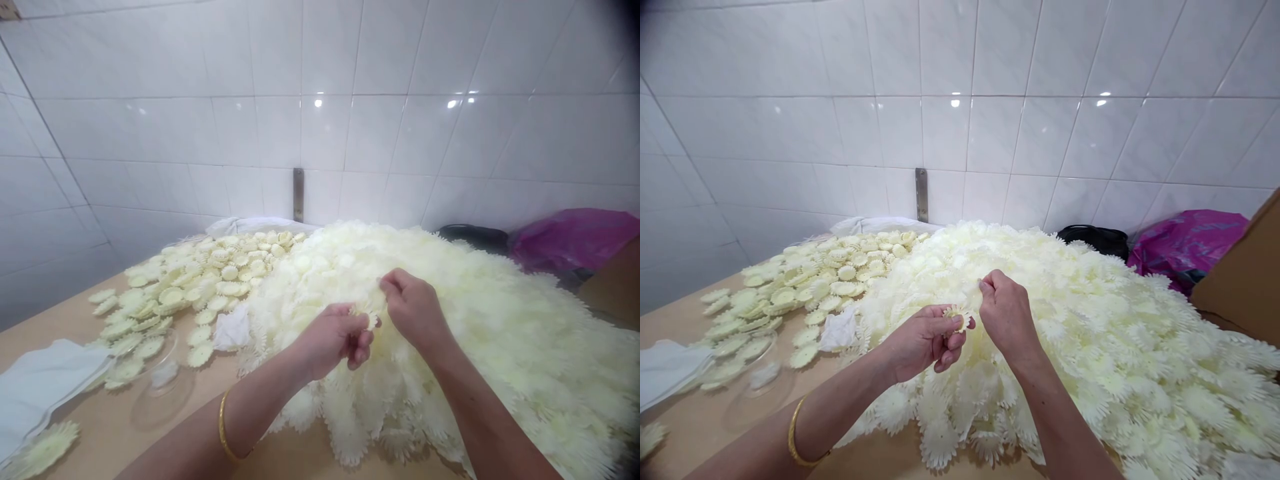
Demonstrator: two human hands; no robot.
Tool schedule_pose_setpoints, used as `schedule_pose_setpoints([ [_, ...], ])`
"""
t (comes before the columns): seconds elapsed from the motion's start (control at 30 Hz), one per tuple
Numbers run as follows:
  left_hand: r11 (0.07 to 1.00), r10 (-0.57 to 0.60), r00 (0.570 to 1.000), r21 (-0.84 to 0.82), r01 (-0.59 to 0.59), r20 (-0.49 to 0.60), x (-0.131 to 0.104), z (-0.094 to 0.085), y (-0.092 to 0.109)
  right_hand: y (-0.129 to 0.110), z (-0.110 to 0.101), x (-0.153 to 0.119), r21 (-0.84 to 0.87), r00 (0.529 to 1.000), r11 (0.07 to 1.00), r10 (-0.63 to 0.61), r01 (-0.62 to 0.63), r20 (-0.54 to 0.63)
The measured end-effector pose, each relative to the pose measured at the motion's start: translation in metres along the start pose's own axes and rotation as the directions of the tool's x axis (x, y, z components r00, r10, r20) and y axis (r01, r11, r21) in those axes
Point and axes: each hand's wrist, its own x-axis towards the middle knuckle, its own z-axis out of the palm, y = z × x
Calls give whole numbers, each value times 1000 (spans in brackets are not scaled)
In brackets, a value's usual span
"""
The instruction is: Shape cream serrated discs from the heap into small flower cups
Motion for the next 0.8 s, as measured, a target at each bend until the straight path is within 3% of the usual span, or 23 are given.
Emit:
schedule_pose_setpoints([
  [0.23,999,-47,999,-10,47,11,-2,1,2,0,4,2,-138,999,990,-23,17,-46],
  [0.4,993,-116,991,35,114,69,-6,1,0,27,-17,13,-225,979,971,40,-86,-202],
  [0.6,996,-92,995,3,92,-31,-1,-1,-5,30,-30,15,-225,1000,974,20,-17,11],
  [0.8,998,-32,999,50,31,24,1,-5,-6,10,-31,7,-137,1000,990,-19,17,-11],
])
